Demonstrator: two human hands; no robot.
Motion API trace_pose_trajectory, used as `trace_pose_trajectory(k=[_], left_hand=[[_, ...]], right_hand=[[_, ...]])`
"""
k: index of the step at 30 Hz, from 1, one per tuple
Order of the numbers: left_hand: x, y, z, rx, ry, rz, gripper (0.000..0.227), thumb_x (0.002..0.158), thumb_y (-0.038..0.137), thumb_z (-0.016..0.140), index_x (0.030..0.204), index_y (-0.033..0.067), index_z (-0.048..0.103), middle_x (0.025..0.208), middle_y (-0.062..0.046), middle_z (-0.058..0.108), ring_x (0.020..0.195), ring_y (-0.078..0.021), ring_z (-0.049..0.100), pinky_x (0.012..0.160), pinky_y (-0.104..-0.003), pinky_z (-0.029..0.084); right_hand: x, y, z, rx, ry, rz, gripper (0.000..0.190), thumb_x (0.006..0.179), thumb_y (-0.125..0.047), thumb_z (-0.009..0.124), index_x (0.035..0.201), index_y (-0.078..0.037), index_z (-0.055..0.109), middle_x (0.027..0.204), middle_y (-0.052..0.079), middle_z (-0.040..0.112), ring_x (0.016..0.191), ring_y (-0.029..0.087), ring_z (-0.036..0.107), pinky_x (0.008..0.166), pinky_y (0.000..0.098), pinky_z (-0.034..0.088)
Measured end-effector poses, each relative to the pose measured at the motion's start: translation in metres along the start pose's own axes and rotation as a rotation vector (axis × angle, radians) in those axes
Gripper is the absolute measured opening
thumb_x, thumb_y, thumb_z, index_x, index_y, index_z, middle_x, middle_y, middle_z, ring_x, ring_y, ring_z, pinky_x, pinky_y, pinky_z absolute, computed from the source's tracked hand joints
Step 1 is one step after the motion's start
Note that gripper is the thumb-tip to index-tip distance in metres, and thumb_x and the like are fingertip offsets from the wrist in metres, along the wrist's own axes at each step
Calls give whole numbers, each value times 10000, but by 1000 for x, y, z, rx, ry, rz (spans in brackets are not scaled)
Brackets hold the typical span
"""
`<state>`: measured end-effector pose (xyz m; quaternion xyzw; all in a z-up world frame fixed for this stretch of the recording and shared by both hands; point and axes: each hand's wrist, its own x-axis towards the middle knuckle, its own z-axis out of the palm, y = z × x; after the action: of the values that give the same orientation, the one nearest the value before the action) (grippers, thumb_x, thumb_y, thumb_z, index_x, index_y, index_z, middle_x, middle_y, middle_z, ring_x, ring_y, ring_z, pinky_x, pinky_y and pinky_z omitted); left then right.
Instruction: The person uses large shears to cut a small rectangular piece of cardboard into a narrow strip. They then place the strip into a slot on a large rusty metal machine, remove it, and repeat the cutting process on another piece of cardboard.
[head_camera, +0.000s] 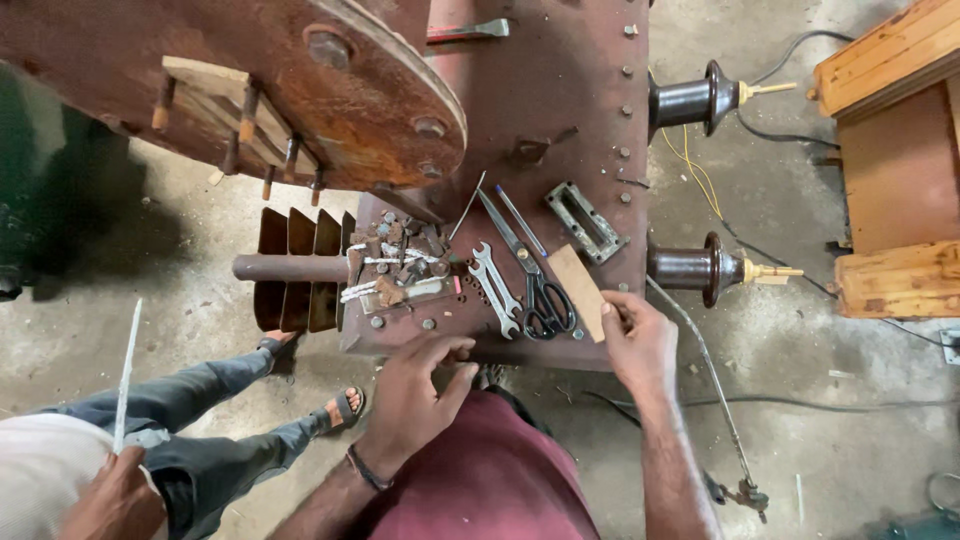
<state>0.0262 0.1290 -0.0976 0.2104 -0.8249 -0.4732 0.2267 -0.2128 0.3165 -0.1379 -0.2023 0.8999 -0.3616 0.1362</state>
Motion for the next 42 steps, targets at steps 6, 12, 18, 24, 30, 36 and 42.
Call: trace_pose_trajectory(k=[6,12,18,24,30,36,42], left_hand=[[14,-9,57,-475,-37,-434,271,942,195,727,1080,-33,676,843,-75,711,663,-74,598,559,-248,480],[12,-14,74,-535,115,-408,132,957,116,698,911,-7,688,748,-23,730,599,-59,641,488,-226,518],[-5,-7,66,-597,198,-503,123,960,90,708,899,-6,662,741,-32,692,600,-71,632,467,-245,544],[-10,0,42,-629,252,-515,133,950,55,696,1045,-38,697,855,-52,723,717,-81,676,580,-248,601],[6,-13,31,-624,243,-513,290,900,18,691,1186,-4,647,924,-53,735,773,-80,699,633,-228,601],[26,-36,34,-770,185,-505,182,922,-9,714,1089,-26,643,911,-60,723,756,-91,680,646,-243,582],[31,-44,22,-768,124,-534,157,937,0,700,1073,-30,629,888,-68,737,745,-95,699,636,-243,581]], right_hand=[[-43,-10,3,540,-417,82,245,943,-105,702,1161,-6,756,958,52,770,809,95,649,697,276,518],[11,-5,-8,42,60,-196,461,773,-188,873,1190,-54,729,1134,82,745,1038,214,704,884,354,543],[81,-4,11,-305,209,-491,855,557,-298,980,1277,9,635,1190,189,652,1095,389,593,950,480,446],[60,-2,16,-222,122,-303,646,636,-267,940,1201,-93,679,1099,104,675,1048,308,637,949,440,504],[-3,-14,10,-123,147,-267,411,824,-258,888,1164,-124,700,1156,61,695,1104,257,651,983,395,521],[-12,-52,38,-287,54,-341,614,674,-249,899,1205,-47,665,1136,164,628,1069,360,582,925,459,475],[2,-61,47,-358,-25,-154,537,611,-215,925,1044,-78,637,1025,141,661,1007,354,639,871,453,513]])
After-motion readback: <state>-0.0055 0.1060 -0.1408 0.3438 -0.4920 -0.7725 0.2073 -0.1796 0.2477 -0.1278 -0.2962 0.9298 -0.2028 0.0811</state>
